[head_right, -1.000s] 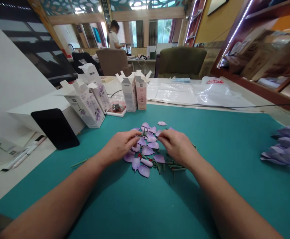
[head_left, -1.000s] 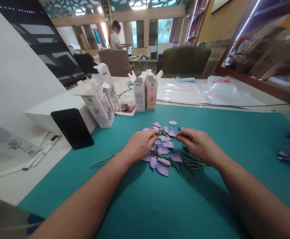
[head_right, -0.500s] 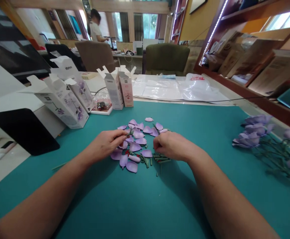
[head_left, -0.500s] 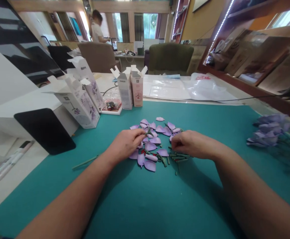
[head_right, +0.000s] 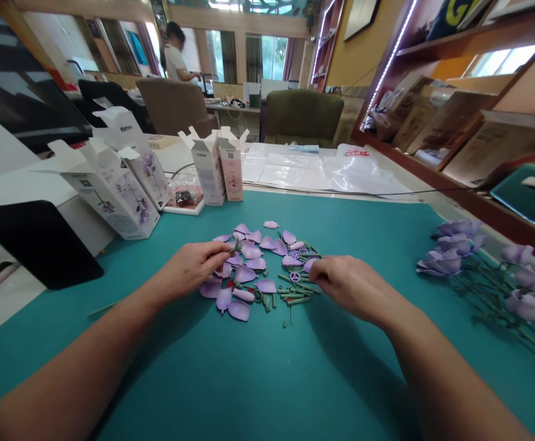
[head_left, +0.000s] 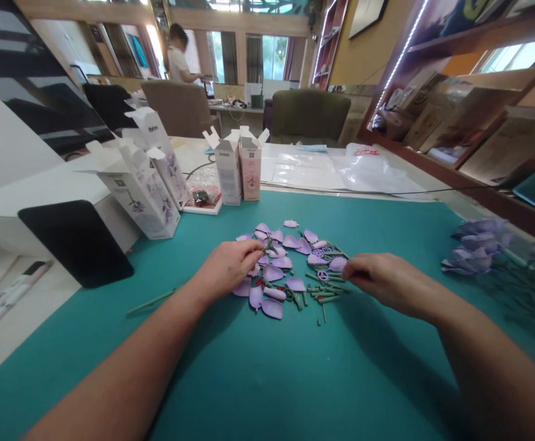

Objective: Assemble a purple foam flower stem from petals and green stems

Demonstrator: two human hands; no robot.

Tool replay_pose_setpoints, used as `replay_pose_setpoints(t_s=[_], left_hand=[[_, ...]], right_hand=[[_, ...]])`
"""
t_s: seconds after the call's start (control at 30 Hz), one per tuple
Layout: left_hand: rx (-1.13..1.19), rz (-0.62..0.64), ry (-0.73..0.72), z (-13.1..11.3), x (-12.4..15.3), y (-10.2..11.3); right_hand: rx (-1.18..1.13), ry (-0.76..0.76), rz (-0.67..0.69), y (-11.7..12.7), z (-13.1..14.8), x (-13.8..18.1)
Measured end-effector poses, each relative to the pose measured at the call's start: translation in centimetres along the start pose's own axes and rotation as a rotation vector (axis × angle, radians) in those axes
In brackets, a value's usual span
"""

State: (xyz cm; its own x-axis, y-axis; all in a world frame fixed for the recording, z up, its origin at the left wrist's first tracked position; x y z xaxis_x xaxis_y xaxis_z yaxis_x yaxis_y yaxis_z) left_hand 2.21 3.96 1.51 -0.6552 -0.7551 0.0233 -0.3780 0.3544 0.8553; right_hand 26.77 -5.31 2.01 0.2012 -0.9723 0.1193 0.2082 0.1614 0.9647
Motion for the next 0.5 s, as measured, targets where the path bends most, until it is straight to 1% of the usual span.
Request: replay_pose_setpoints(t_s=[0.07,0.13,0.2,0.23,0.3,0.37,0.43,0.5], left_hand=[[0.000,0.005,-0.002,0.0,0.0,0.0],[-0.005,0.013,-0.001,0.0,-0.1,-0.1],[-0.010,0.019,0.002,0.1,-0.1,-0.1],[-0.012,0.019,0.002,0.1,-0.1,-0.1],[-0.012,0.017,0.001,0.0,-0.1,-0.1],[-0.010,0.014,0.004,0.0,-0.1,0.0],[-0.008,0.016,0.009,-0.1,-0.1,0.0],[-0.002,0.019,0.011,-0.2,0.0,0.1]], right_hand=[[0.016,-0.021,0.045,-0.6,-0.3,0.7],[0.016,-0.005,0.122,-1.4,0.1,1.3],[0.002,0.054,0.170,-2.3,1.3,1.8],[-0.008,0.103,0.171,-2.7,2.1,2.0],[-0.020,0.183,0.142,-3.5,3.3,2.2],[-0.020,0.213,0.117,-4.1,3.6,2.0],[-0.020,0.179,0.064,-4.3,2.9,1.4],[-0.018,0.096,-0.022,-4.1,1.6,0.6]])
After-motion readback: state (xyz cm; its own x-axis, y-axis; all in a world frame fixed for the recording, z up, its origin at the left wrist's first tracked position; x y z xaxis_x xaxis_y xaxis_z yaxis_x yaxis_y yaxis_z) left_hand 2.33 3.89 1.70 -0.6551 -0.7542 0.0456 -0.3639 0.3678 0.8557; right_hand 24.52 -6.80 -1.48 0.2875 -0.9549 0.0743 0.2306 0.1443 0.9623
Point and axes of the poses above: each hand's wrist, its own x-axis away from the middle knuckle, its own y-axis out of the back of the hand, z = x × y, the point moved 4 cm from there along -x, towards the middle knuckle, and after that the axes turned 9 degrees about z, right-handed, at the moved point
